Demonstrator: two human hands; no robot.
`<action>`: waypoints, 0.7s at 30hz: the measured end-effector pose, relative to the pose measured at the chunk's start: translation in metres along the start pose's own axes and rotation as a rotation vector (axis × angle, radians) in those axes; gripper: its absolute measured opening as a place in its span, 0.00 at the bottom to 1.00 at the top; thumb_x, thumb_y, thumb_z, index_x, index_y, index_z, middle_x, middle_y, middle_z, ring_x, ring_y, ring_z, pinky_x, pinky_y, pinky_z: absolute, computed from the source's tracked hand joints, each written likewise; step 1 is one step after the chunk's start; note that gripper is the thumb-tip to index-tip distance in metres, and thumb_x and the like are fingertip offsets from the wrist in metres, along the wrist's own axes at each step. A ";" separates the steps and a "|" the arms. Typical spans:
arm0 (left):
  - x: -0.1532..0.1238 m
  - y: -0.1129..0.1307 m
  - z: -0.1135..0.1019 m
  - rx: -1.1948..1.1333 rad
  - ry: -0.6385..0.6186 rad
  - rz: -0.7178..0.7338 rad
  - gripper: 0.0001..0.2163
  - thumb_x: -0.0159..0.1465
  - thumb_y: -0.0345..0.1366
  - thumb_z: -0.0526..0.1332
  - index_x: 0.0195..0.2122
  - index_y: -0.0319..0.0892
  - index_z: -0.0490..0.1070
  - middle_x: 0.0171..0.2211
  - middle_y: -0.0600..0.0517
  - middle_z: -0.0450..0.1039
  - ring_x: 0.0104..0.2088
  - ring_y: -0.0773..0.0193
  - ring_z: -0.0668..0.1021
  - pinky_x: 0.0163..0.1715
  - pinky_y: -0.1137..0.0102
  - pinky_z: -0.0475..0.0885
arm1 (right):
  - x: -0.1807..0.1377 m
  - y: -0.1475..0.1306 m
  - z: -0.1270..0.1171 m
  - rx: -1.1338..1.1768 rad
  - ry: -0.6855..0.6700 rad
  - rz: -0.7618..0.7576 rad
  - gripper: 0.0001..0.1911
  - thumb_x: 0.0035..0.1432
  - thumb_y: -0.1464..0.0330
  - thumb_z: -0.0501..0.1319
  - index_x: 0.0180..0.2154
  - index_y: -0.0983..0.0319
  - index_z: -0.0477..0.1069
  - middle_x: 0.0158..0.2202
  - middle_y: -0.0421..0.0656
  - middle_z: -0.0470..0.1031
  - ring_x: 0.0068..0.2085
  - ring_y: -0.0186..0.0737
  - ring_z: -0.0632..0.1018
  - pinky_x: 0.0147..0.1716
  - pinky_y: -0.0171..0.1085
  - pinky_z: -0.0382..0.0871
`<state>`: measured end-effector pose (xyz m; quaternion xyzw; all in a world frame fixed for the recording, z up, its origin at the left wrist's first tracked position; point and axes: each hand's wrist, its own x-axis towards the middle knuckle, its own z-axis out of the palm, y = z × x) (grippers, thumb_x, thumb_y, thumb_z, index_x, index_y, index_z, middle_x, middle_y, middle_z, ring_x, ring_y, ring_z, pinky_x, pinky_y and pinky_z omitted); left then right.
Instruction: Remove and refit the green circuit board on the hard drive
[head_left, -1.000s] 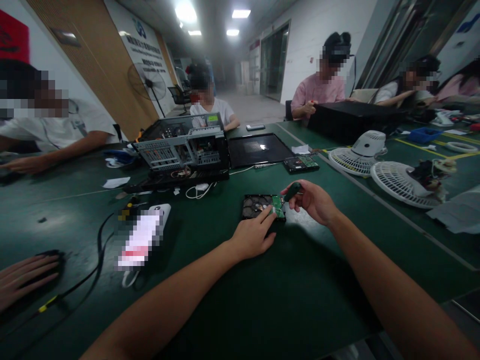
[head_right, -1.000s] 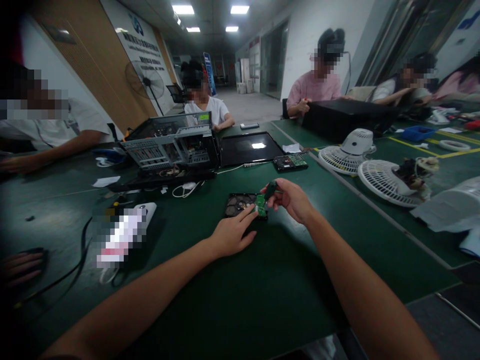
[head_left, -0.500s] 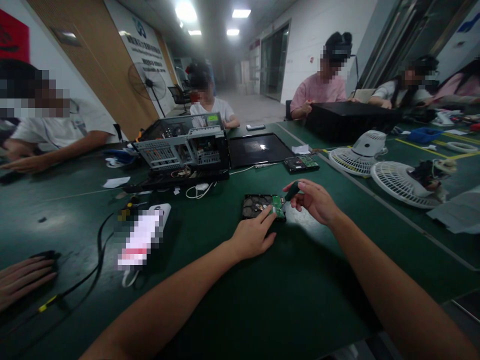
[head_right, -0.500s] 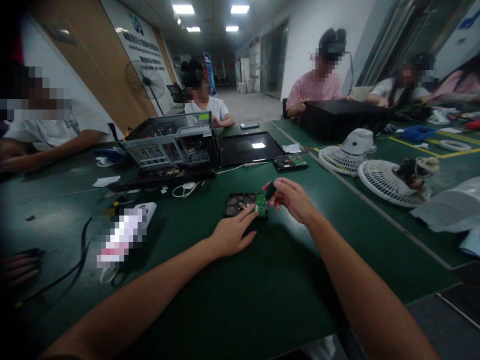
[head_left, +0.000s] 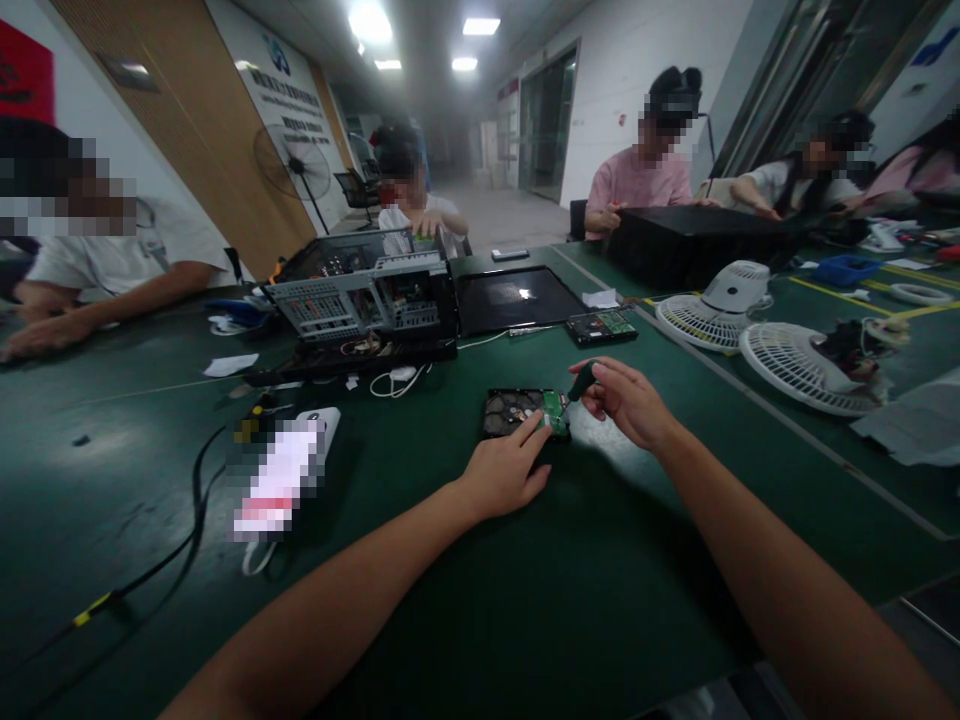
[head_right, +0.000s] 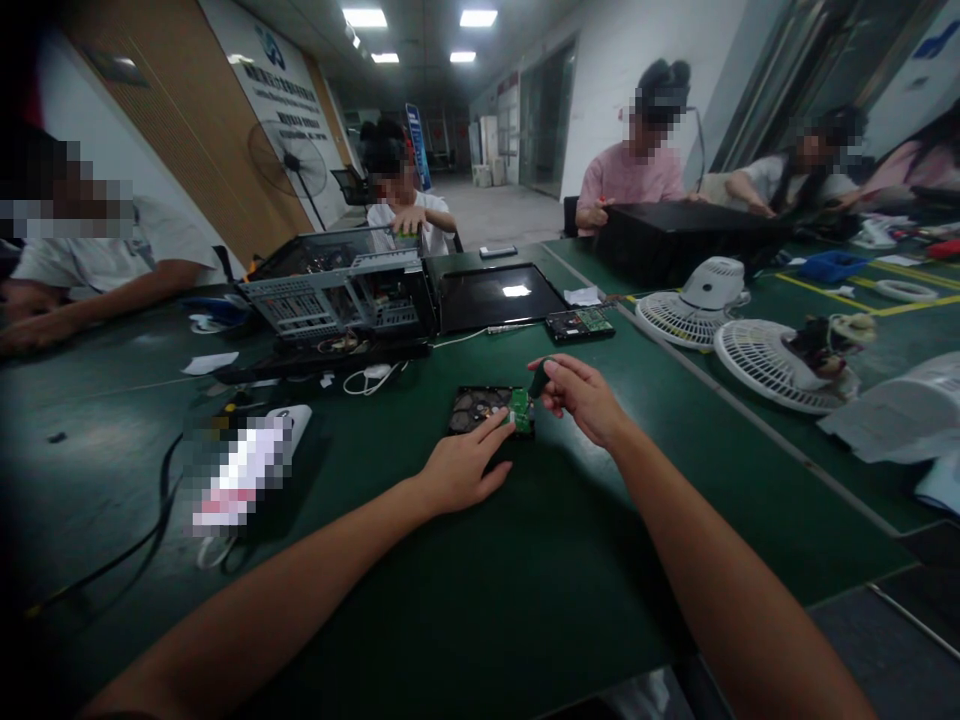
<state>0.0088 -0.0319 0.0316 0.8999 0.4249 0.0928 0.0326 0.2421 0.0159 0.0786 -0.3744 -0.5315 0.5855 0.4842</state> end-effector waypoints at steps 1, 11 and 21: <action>0.000 0.000 0.000 -0.001 0.001 0.000 0.30 0.70 0.47 0.56 0.71 0.46 0.52 0.73 0.45 0.49 0.55 0.50 0.78 0.48 0.59 0.78 | 0.000 0.000 0.000 0.001 -0.006 -0.009 0.15 0.62 0.58 0.64 0.46 0.59 0.76 0.31 0.42 0.75 0.27 0.35 0.73 0.22 0.34 0.61; 0.000 0.001 0.000 0.004 0.008 0.008 0.29 0.70 0.46 0.55 0.70 0.45 0.53 0.73 0.46 0.48 0.55 0.50 0.78 0.47 0.59 0.78 | 0.002 0.000 -0.001 0.024 -0.018 -0.019 0.15 0.64 0.54 0.60 0.42 0.59 0.73 0.45 0.48 0.80 0.28 0.35 0.74 0.22 0.36 0.62; 0.000 0.001 -0.002 0.014 -0.008 0.000 0.30 0.70 0.46 0.56 0.71 0.46 0.53 0.73 0.45 0.49 0.55 0.51 0.78 0.47 0.60 0.78 | 0.002 0.004 -0.001 0.018 -0.014 -0.003 0.18 0.64 0.53 0.61 0.45 0.59 0.76 0.39 0.46 0.78 0.28 0.35 0.73 0.24 0.35 0.63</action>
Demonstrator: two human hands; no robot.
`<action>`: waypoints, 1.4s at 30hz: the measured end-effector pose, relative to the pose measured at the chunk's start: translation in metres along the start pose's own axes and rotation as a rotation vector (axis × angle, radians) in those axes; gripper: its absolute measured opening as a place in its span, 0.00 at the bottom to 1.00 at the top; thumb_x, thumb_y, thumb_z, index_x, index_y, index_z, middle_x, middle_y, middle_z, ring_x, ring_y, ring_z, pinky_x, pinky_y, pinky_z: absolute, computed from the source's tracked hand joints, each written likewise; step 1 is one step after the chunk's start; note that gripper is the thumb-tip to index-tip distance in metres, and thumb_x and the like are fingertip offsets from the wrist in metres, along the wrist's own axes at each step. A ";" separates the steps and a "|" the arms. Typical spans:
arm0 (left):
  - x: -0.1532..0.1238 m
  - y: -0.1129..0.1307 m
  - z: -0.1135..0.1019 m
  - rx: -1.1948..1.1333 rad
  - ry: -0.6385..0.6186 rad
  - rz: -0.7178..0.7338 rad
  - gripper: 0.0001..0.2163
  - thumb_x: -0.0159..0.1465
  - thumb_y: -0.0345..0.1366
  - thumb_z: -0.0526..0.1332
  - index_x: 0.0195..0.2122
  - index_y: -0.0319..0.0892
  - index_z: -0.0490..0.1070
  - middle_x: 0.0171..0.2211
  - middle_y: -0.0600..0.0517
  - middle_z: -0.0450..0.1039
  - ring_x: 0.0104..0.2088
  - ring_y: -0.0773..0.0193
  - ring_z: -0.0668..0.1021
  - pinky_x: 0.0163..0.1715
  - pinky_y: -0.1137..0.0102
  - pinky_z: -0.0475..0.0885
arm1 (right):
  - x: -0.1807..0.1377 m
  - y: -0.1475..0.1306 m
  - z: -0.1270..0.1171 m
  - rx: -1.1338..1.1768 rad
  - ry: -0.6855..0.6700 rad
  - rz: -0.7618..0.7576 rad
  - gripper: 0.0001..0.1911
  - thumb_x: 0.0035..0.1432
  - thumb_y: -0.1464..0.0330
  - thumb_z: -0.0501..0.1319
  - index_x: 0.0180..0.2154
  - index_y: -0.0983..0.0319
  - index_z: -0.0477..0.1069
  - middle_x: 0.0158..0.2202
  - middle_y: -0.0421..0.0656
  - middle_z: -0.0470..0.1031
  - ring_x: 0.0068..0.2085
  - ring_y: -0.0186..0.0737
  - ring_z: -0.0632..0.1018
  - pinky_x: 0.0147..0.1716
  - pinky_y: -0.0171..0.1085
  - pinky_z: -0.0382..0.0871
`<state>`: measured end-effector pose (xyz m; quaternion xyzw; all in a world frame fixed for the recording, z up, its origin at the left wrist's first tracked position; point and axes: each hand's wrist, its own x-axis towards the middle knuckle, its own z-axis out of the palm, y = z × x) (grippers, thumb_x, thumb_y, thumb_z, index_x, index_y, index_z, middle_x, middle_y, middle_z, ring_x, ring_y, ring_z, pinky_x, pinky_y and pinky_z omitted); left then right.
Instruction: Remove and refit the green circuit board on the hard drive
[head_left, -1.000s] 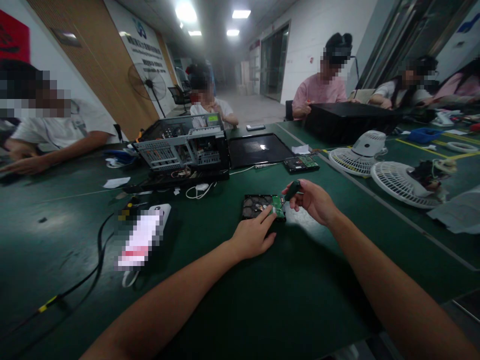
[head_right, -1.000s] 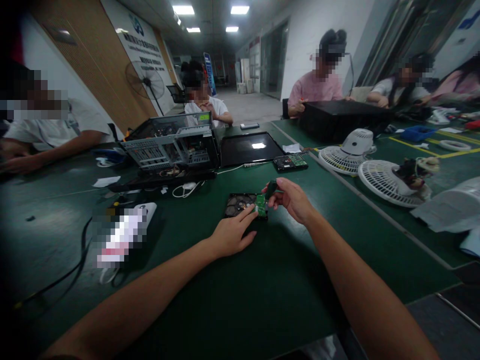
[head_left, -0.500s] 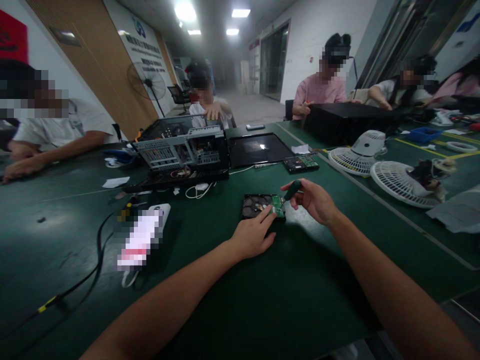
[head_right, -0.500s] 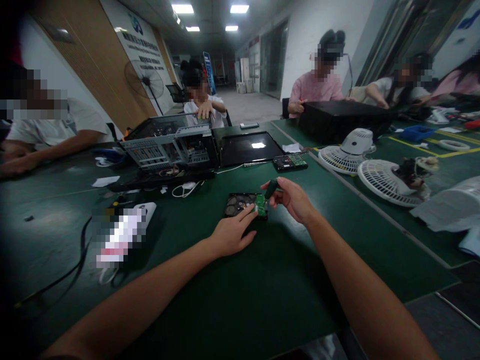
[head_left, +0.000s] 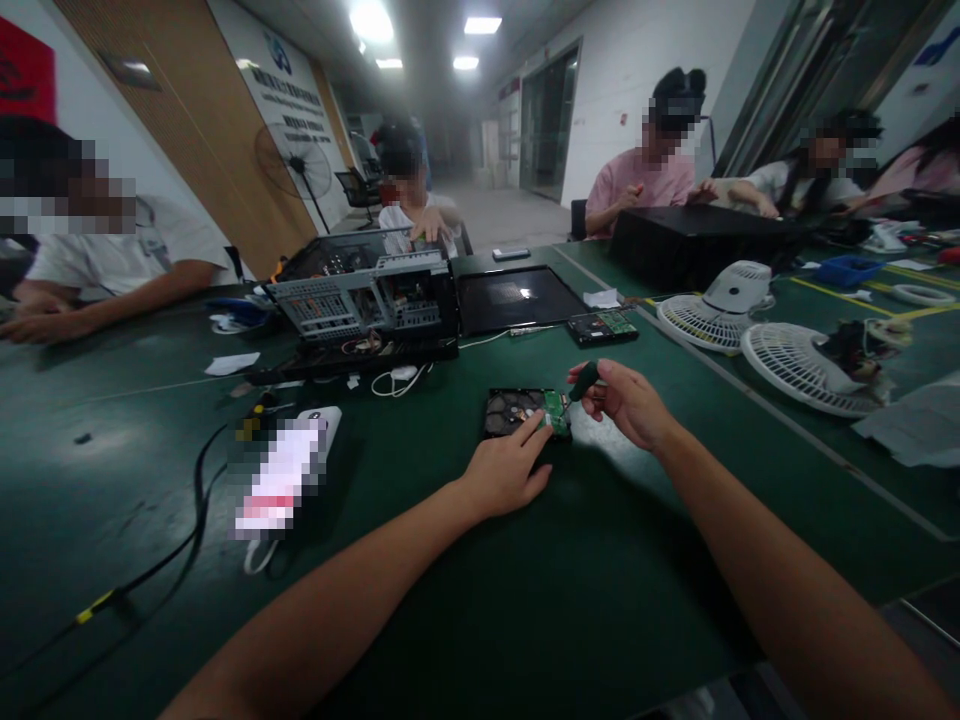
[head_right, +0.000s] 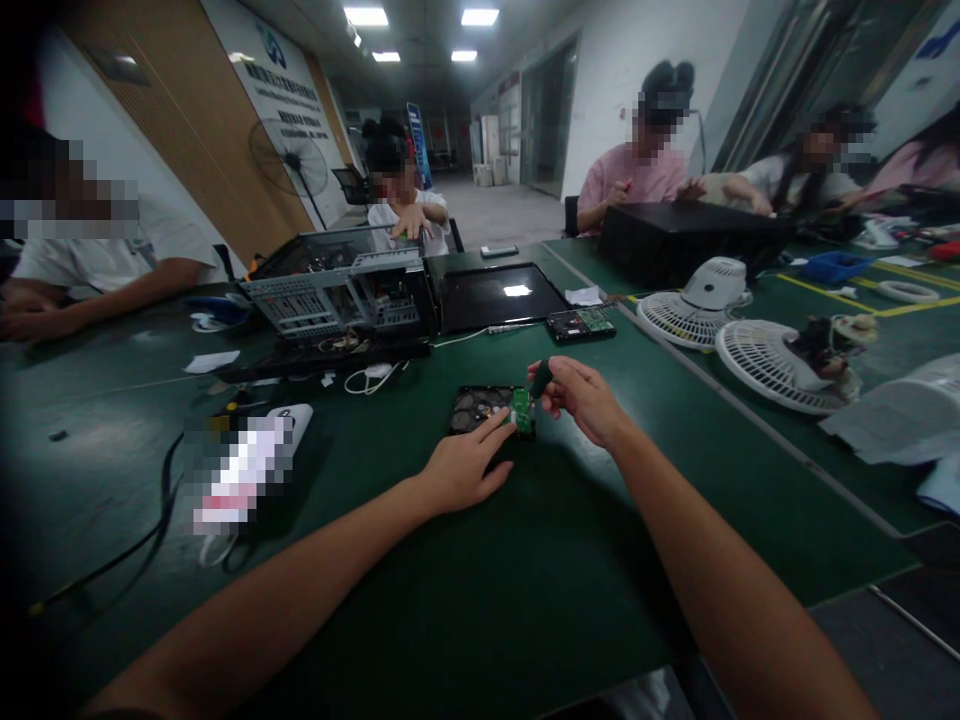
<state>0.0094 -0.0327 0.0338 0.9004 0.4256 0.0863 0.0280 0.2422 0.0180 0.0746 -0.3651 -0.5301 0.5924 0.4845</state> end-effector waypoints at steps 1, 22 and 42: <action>0.000 0.000 0.000 0.000 -0.001 -0.002 0.30 0.70 0.46 0.56 0.71 0.46 0.53 0.73 0.45 0.49 0.55 0.51 0.78 0.47 0.60 0.78 | 0.000 0.000 0.000 0.012 -0.005 0.000 0.19 0.65 0.52 0.60 0.44 0.60 0.76 0.42 0.48 0.79 0.28 0.35 0.73 0.24 0.36 0.64; 0.000 -0.002 0.003 -0.018 0.023 0.007 0.29 0.70 0.46 0.55 0.70 0.45 0.53 0.73 0.46 0.50 0.55 0.50 0.78 0.48 0.59 0.78 | 0.001 -0.002 0.000 0.010 -0.012 0.033 0.23 0.66 0.48 0.56 0.43 0.60 0.75 0.43 0.48 0.79 0.28 0.36 0.71 0.20 0.35 0.58; 0.000 -0.002 0.004 -0.012 0.025 0.011 0.29 0.70 0.47 0.55 0.70 0.44 0.54 0.73 0.46 0.49 0.55 0.50 0.78 0.48 0.58 0.78 | 0.001 -0.001 -0.002 0.043 -0.039 0.026 0.23 0.67 0.50 0.54 0.44 0.61 0.77 0.46 0.50 0.79 0.28 0.35 0.72 0.24 0.37 0.63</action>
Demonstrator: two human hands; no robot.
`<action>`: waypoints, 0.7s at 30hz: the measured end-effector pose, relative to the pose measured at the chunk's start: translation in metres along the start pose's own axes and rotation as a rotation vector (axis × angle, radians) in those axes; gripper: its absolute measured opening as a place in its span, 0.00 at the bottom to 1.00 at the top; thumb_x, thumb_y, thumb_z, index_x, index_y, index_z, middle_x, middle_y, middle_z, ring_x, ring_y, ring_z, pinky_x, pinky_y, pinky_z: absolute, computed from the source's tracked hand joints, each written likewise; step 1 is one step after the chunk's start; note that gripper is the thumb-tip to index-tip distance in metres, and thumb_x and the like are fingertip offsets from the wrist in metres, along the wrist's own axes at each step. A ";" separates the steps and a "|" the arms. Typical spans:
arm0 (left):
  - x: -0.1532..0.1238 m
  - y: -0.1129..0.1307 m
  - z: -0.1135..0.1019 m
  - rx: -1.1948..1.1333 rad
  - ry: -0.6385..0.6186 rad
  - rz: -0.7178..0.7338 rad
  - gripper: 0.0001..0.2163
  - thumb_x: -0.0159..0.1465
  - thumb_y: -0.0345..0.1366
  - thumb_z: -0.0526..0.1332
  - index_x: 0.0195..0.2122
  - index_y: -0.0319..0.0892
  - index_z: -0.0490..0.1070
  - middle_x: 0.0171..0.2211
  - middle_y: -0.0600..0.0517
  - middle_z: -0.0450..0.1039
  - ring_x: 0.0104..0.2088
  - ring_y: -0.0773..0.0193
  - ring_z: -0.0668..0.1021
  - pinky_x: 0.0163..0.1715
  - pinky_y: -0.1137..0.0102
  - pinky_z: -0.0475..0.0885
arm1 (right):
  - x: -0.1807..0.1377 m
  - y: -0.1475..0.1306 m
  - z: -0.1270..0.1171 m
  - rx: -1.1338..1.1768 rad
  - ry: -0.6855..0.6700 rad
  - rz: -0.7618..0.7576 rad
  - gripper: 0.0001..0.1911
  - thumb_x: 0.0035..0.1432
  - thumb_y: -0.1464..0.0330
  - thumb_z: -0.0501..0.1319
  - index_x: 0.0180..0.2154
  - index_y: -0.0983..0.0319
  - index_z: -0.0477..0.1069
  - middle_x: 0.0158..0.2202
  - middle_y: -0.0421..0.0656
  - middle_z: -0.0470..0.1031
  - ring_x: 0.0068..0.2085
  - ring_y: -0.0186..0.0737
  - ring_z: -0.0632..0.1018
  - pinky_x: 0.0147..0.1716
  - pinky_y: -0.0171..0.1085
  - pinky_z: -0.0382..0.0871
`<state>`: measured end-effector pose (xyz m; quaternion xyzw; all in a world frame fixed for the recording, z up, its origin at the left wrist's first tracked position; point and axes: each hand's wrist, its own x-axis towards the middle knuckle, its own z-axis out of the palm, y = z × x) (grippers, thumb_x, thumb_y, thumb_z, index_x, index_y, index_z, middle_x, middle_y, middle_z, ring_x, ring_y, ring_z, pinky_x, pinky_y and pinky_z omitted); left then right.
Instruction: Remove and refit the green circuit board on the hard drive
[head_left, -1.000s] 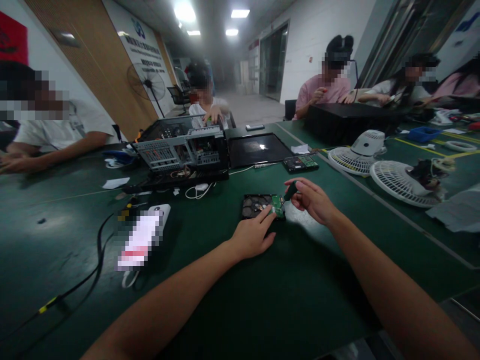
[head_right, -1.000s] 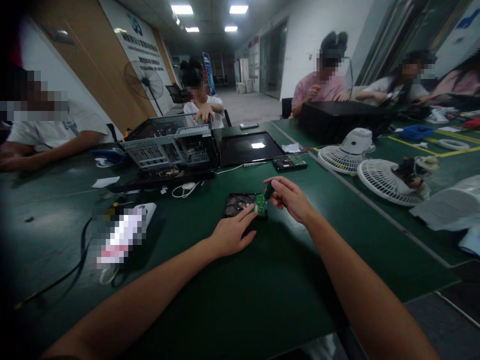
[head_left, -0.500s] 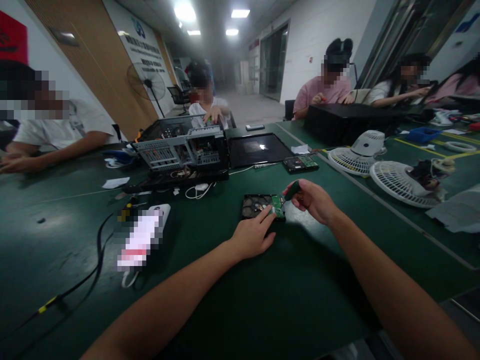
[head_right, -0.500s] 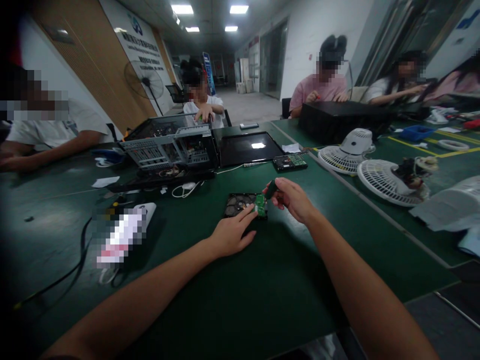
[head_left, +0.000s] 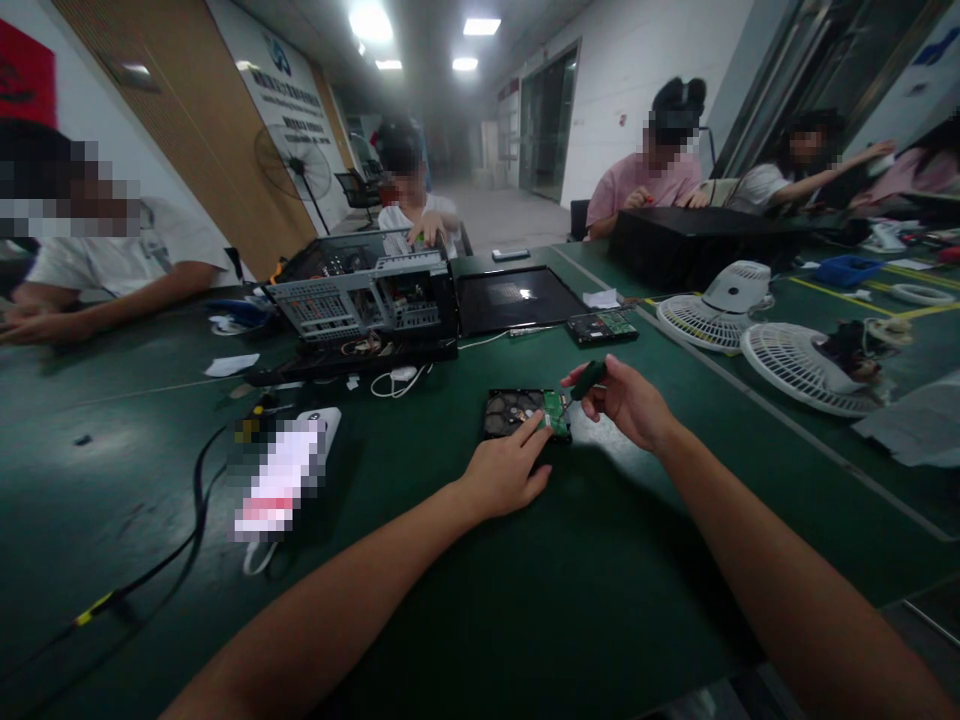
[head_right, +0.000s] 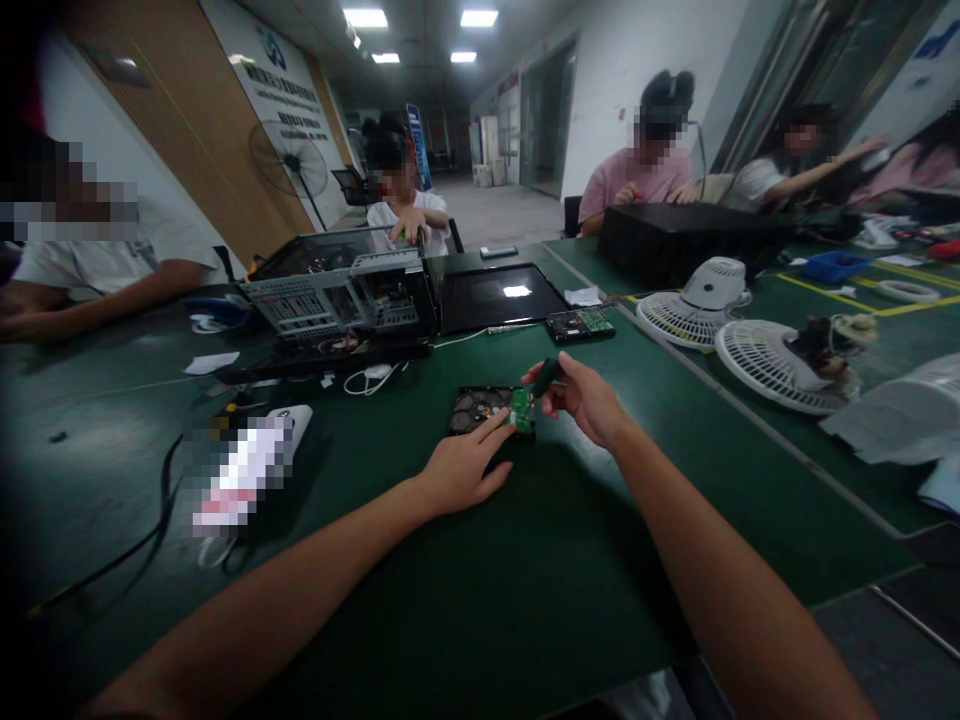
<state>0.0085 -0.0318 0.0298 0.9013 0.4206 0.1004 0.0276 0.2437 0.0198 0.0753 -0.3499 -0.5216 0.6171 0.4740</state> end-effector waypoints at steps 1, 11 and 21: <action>0.000 0.000 0.000 0.000 0.002 0.001 0.29 0.70 0.47 0.55 0.70 0.44 0.54 0.73 0.47 0.49 0.55 0.50 0.78 0.48 0.58 0.78 | 0.000 0.000 0.000 0.003 0.003 0.012 0.23 0.67 0.50 0.54 0.43 0.61 0.76 0.46 0.50 0.80 0.27 0.36 0.72 0.23 0.37 0.62; 0.000 -0.001 0.001 -0.015 0.012 -0.001 0.29 0.70 0.47 0.55 0.70 0.45 0.54 0.73 0.47 0.49 0.54 0.50 0.78 0.48 0.57 0.78 | -0.003 -0.003 0.002 -0.052 0.051 -0.005 0.17 0.64 0.55 0.61 0.46 0.58 0.76 0.41 0.44 0.78 0.25 0.31 0.68 0.20 0.34 0.53; 0.000 -0.002 0.003 -0.026 0.014 0.000 0.29 0.70 0.46 0.55 0.70 0.45 0.54 0.73 0.46 0.50 0.54 0.49 0.79 0.49 0.57 0.78 | 0.000 -0.002 0.002 0.029 0.036 -0.033 0.18 0.66 0.54 0.58 0.42 0.61 0.77 0.42 0.49 0.80 0.28 0.36 0.73 0.24 0.36 0.63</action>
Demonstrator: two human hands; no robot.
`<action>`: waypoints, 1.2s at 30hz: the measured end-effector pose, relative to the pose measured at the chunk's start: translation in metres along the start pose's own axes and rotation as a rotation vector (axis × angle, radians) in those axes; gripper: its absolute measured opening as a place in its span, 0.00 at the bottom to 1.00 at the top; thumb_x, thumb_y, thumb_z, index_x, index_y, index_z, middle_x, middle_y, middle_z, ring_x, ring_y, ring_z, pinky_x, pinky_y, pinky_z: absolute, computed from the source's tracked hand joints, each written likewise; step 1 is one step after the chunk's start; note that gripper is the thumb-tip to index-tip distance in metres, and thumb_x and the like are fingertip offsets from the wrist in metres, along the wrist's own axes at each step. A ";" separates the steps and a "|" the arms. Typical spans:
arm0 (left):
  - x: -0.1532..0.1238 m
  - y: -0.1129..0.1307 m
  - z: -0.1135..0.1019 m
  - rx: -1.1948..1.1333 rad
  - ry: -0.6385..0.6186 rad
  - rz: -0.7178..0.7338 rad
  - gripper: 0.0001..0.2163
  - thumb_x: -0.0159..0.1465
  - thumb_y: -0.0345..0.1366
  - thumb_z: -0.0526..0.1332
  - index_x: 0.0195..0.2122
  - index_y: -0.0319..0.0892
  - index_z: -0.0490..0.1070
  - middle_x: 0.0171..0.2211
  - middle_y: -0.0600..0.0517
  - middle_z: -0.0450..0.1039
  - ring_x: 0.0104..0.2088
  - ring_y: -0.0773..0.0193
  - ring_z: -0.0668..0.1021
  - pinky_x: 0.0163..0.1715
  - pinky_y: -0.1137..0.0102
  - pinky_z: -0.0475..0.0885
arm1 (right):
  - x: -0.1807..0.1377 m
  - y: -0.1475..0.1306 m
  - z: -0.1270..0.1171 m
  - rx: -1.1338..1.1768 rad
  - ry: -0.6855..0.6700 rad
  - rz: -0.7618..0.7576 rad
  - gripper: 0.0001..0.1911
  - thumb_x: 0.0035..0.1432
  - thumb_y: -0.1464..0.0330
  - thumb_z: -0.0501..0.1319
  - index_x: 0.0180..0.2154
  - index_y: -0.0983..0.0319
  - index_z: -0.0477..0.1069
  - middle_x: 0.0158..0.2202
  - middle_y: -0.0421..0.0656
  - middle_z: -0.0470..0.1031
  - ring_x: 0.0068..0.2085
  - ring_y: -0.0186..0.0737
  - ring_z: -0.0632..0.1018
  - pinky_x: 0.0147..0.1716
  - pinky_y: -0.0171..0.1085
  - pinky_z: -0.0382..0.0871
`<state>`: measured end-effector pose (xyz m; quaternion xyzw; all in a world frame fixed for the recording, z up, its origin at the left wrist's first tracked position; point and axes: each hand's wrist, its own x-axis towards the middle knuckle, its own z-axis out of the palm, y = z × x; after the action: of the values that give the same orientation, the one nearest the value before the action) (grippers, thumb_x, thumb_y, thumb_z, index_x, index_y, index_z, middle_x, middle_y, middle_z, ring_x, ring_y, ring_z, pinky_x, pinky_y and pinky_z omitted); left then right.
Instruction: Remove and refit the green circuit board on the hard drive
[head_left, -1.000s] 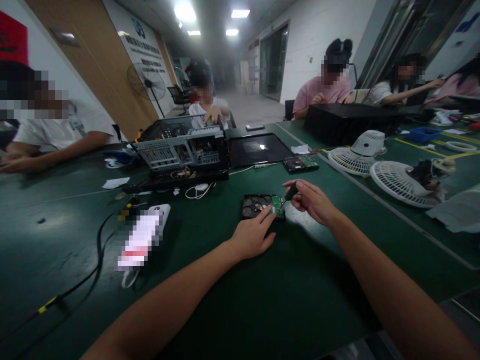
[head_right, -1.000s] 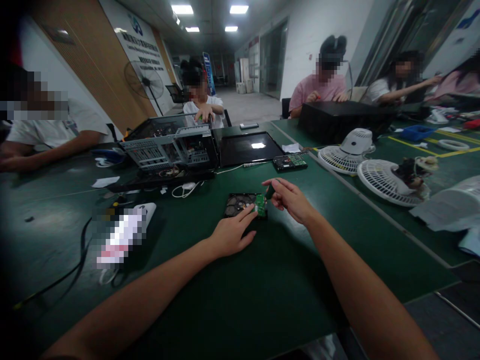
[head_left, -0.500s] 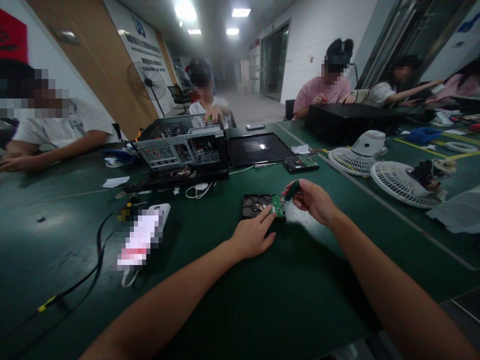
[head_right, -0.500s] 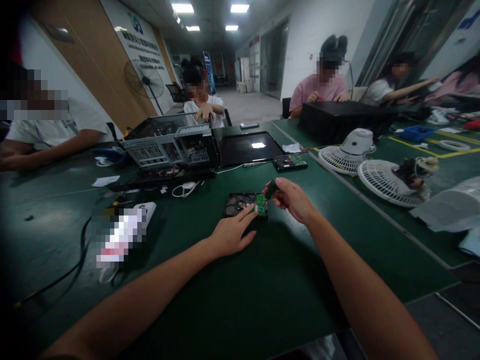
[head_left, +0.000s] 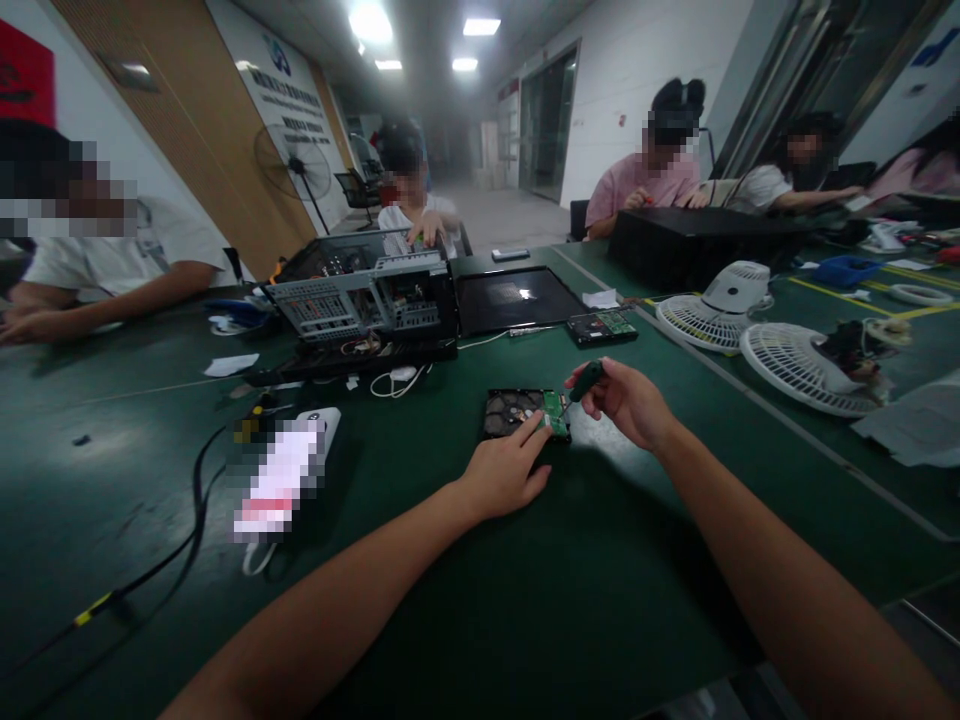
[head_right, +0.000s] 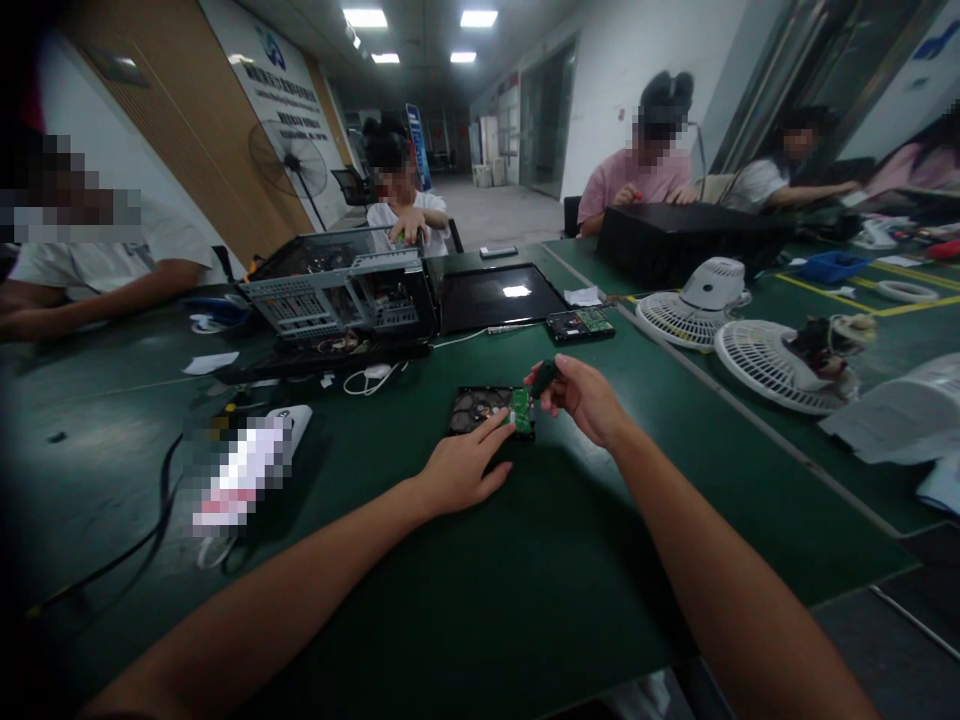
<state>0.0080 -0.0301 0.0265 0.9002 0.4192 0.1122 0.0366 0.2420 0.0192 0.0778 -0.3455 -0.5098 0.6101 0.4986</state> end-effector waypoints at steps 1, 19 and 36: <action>0.000 0.000 0.000 0.001 0.002 0.003 0.29 0.70 0.46 0.55 0.70 0.44 0.54 0.73 0.46 0.50 0.54 0.49 0.78 0.48 0.57 0.78 | 0.000 0.000 0.000 -0.001 0.007 0.003 0.18 0.66 0.54 0.58 0.44 0.60 0.76 0.42 0.48 0.79 0.27 0.35 0.73 0.23 0.36 0.62; 0.000 0.001 -0.001 0.016 0.000 0.002 0.29 0.70 0.47 0.54 0.70 0.45 0.54 0.73 0.47 0.50 0.54 0.50 0.78 0.48 0.58 0.78 | 0.000 -0.001 0.000 -0.057 0.027 -0.010 0.14 0.64 0.56 0.61 0.44 0.58 0.74 0.40 0.44 0.78 0.27 0.33 0.71 0.21 0.34 0.58; 0.000 0.001 -0.003 -0.015 0.000 0.002 0.29 0.70 0.46 0.56 0.70 0.46 0.54 0.73 0.45 0.50 0.55 0.49 0.78 0.48 0.58 0.78 | 0.000 -0.001 -0.002 -0.059 0.033 -0.009 0.15 0.63 0.55 0.61 0.43 0.58 0.73 0.40 0.46 0.80 0.26 0.34 0.71 0.21 0.34 0.58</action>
<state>0.0083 -0.0310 0.0292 0.9003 0.4175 0.1156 0.0430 0.2439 0.0197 0.0786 -0.3675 -0.5208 0.5869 0.4993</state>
